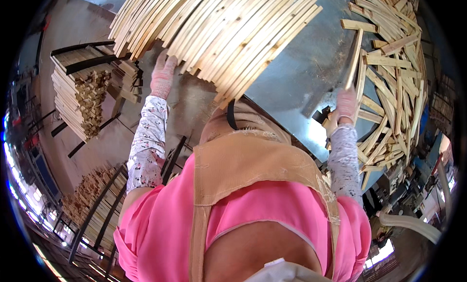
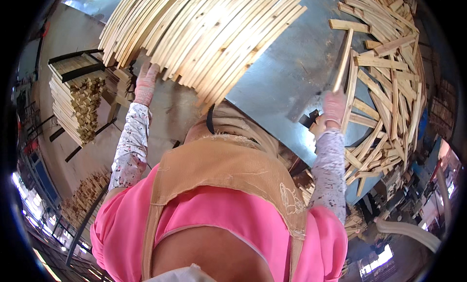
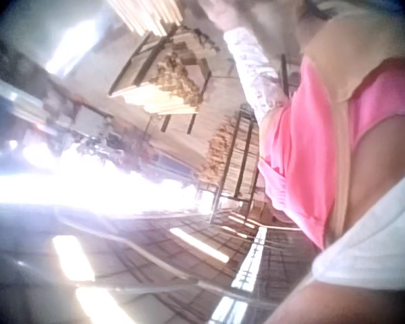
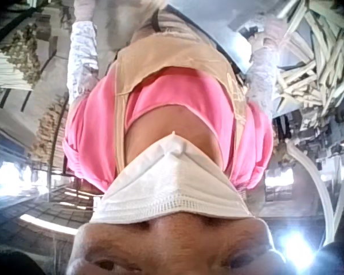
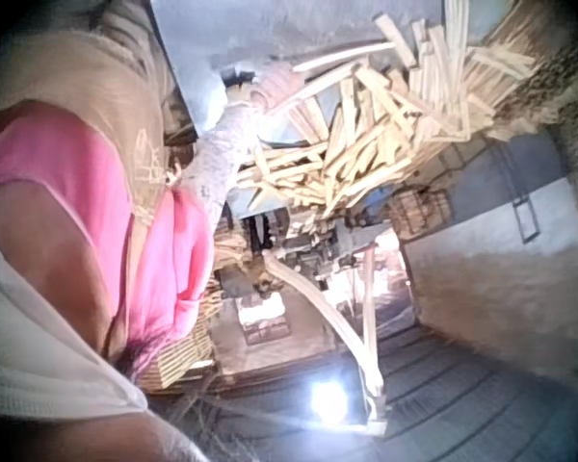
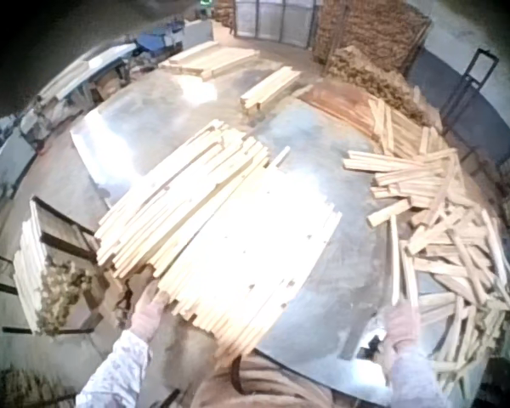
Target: The person sorts thin wooden strips on a metal table in a workshop. They pick up individual strips from a disorganized pile, align them, and place them into a neat stack. The process involves repetitive picking, aligning, and stacking of the wood pieces.
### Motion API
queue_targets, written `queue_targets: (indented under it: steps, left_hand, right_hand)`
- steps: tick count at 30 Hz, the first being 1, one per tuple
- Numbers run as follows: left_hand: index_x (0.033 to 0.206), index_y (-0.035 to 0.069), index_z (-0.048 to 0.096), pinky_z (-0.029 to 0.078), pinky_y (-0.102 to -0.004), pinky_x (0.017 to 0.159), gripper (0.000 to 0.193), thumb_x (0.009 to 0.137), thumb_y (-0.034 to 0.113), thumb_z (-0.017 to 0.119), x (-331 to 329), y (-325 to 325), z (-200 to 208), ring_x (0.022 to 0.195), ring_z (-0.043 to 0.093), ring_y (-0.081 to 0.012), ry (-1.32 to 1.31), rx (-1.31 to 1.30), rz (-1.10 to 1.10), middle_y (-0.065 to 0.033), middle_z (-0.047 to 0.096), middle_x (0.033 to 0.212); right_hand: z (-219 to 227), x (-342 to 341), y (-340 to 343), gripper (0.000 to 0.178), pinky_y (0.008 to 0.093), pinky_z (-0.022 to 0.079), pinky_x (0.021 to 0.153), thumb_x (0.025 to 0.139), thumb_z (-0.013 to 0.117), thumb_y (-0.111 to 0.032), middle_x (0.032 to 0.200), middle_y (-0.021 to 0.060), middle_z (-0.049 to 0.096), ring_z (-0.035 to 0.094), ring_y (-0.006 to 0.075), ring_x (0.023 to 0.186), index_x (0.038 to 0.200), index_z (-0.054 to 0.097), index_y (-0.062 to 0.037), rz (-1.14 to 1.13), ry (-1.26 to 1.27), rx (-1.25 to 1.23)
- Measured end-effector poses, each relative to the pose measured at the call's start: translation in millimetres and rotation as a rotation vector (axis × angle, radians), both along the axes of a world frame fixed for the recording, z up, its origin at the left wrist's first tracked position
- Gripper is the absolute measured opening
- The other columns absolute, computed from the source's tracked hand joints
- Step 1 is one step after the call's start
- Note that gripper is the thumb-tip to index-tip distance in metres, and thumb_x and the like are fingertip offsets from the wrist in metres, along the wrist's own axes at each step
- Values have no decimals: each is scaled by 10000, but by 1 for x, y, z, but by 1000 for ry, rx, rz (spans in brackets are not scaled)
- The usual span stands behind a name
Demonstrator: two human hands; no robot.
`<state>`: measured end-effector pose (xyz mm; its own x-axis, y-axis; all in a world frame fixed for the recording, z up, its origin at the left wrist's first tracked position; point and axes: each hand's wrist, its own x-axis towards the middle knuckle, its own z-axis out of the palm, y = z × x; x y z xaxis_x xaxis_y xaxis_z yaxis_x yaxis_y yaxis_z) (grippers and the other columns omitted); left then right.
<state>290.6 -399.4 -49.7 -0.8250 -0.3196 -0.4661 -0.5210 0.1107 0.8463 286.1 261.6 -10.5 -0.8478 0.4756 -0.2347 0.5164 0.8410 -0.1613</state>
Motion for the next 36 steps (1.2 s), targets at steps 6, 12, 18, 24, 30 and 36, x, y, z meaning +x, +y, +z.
queue_targets:
  steps: [6,12,18,24,30,36]
  left_hand:
    - [1502,6,562,546,-371,943,553,1070,331,680,60,78,11,1013,676,-193,-184,255,-169,-116,721,1268]
    - [1239,13,749,569,-438,950,586,1026,551,658,-19,143,71,982,725,-310,-396,-690,-1107,-174,745,1174]
    - [1626,-12,436,432,-415,1212,972,928,577,767,-132,206,4,1445,555,-384,209,-396,-419,-267,586,1547]
    - [1588,-74,438,474,-396,1174,1049,835,483,912,-114,223,15,1388,614,-326,-29,-72,-319,-269,599,1523]
    - [1601,7,438,502,-440,1149,865,929,385,830,-125,213,59,1358,617,-308,274,68,-440,-201,610,1515]
    - [1503,24,523,615,-423,949,716,882,163,851,-218,224,253,1121,730,-258,565,525,-417,-155,748,1268]
  right_hand:
    - [-25,1,-192,688,597,484,1070,1068,478,-534,1228,412,640,641,550,1189,1463,598,16,-20,76,-252]
    - [14,-50,-104,721,594,493,1073,1054,486,-595,1337,367,631,640,552,1202,1515,599,-51,531,-212,-76]
    - [-21,-126,-116,843,598,422,1181,1000,610,-632,1484,333,575,539,511,1394,1636,475,-95,167,61,-65]
    - [-12,-92,-101,840,437,572,1086,889,849,-83,1403,242,645,669,329,1270,1581,390,44,-242,64,-1228]
    - [35,-97,-90,744,428,546,1127,926,814,-75,1404,205,649,665,333,1273,1549,433,66,-52,330,-1338]
    - [179,-173,-58,600,382,574,1010,950,838,-180,1221,163,736,700,255,1157,1447,569,20,327,811,-888]
